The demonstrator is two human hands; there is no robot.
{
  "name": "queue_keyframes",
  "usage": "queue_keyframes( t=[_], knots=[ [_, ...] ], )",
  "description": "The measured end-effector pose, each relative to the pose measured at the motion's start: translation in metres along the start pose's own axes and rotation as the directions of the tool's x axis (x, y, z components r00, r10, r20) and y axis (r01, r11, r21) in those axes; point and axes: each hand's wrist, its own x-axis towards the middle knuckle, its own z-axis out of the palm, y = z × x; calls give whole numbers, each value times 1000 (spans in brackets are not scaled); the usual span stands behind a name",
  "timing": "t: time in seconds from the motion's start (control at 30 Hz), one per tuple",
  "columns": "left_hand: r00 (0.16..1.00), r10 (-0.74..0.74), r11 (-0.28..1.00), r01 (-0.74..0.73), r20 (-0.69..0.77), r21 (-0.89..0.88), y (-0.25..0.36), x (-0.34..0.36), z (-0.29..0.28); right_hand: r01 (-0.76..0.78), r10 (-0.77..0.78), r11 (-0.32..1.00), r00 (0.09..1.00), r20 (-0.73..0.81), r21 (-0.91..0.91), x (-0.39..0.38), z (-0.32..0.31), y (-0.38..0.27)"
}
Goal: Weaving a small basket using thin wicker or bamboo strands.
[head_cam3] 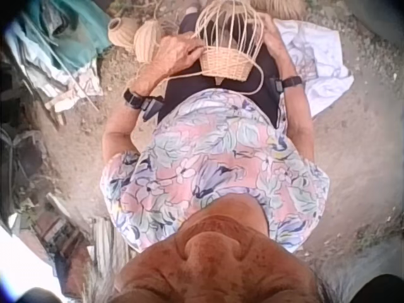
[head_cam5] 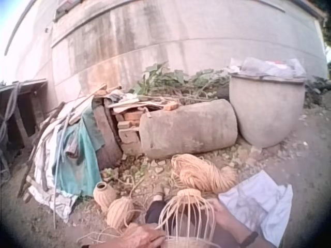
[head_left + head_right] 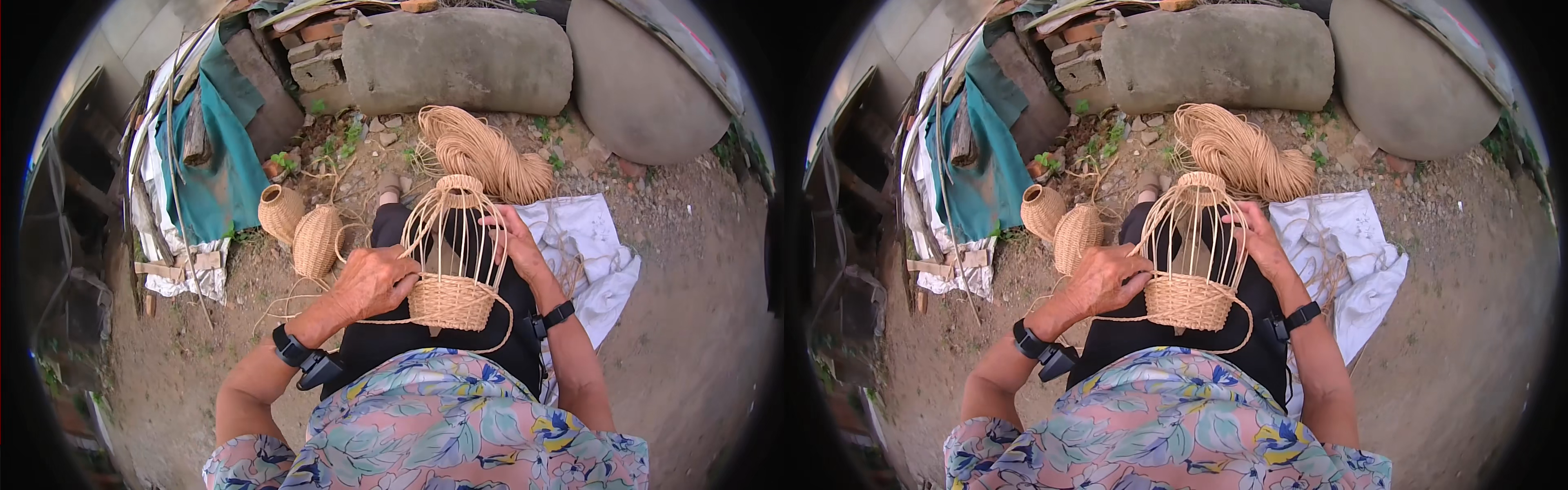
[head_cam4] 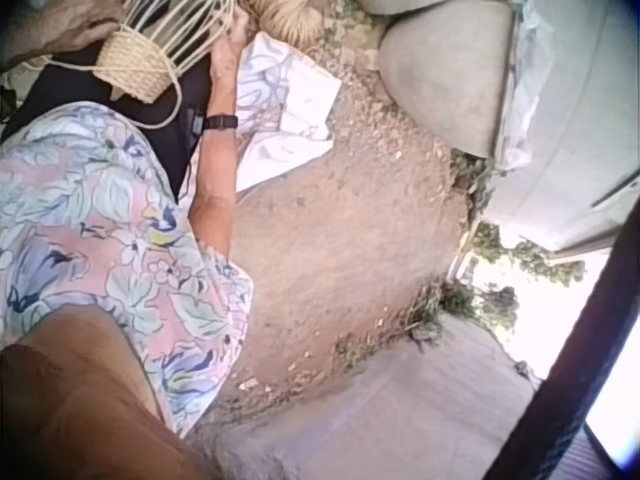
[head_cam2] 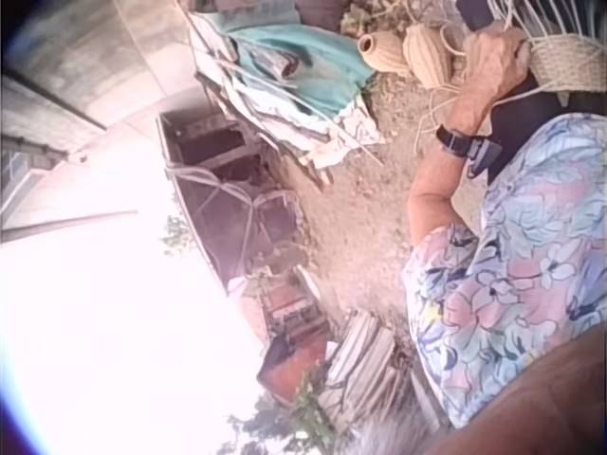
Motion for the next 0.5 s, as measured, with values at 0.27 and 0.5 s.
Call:
queue_keyframes(
  t=[0.27, 0.5],
  knots=[
    [884, -309, 896, 394, -350, 204, -75, -8, 6, -59, 59, 998, 998, 11, -1, -8, 2, -9],
    [196, -929, 52, 909, -315, 414, -270, -326, -112, 52, -51, 993, 999, 14, -102, -5, -2, 1]
  ],
)
